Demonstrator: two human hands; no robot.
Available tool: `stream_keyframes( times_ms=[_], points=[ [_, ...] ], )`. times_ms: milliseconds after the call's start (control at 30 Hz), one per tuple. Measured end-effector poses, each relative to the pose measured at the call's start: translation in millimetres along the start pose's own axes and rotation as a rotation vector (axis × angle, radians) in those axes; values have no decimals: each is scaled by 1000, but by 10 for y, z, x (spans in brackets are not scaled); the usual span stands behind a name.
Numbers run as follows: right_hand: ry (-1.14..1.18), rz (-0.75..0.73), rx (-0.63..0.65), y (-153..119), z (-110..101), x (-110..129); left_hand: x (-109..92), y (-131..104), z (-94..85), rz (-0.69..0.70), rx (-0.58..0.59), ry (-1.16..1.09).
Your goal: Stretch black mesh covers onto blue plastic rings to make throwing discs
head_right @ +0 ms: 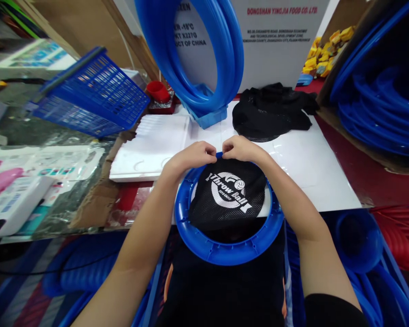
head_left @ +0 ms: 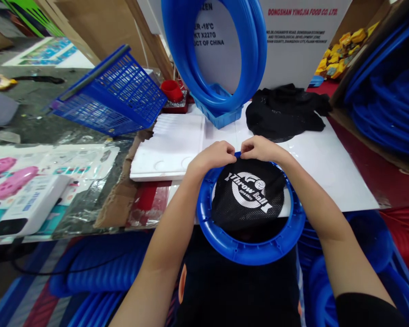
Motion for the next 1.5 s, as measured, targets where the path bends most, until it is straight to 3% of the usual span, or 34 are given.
stream_keyframes(
  times_ms=[100, 333, 567, 833, 933, 1100, 1200, 1267, 1367, 1500],
  points=[
    [-119, -35, -19, 7, -8, 17, 45, -15, -1, 20, -98, 6],
    [-436, -196, 39, -28, 15, 143, 57, 11, -31, -91, 16, -59],
    [-471, -273, 107, -82, 2, 162, 60, -14, -52, -121, 45, -106],
    [-432, -233, 143, -205, 31, 86, 111, -38, -38, -129, 18, -122],
    [-373, -203, 162, -272, -38, 112, 96, -81, -21, -60, -58, -41],
    [-299, -131, 44, -473, -333, 76, -48, -156, 77, 211, -336, 51],
    [-363, -63, -20, -582, -506, -38, -154, -153, 200, 434, -246, 82],
    [-426, -40, -64, -627, -592, -140, -189, -131, 276, 496, -151, 162],
    [-500, -11, -134, -675, -699, -291, -197, -106, 322, 389, -182, 272],
    [-584, 35, -291, -773, -864, -404, -192, -145, 277, 92, -349, 380]
  ],
)
Point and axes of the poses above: each hand's wrist, its own y-axis towards the middle knuckle, its own z-axis out of the palm, x = y × z, the point moved 1 cm from there along y, towards the middle knuckle, and after that the axes turned 13 degrees about -z, right-handed, at the moved point
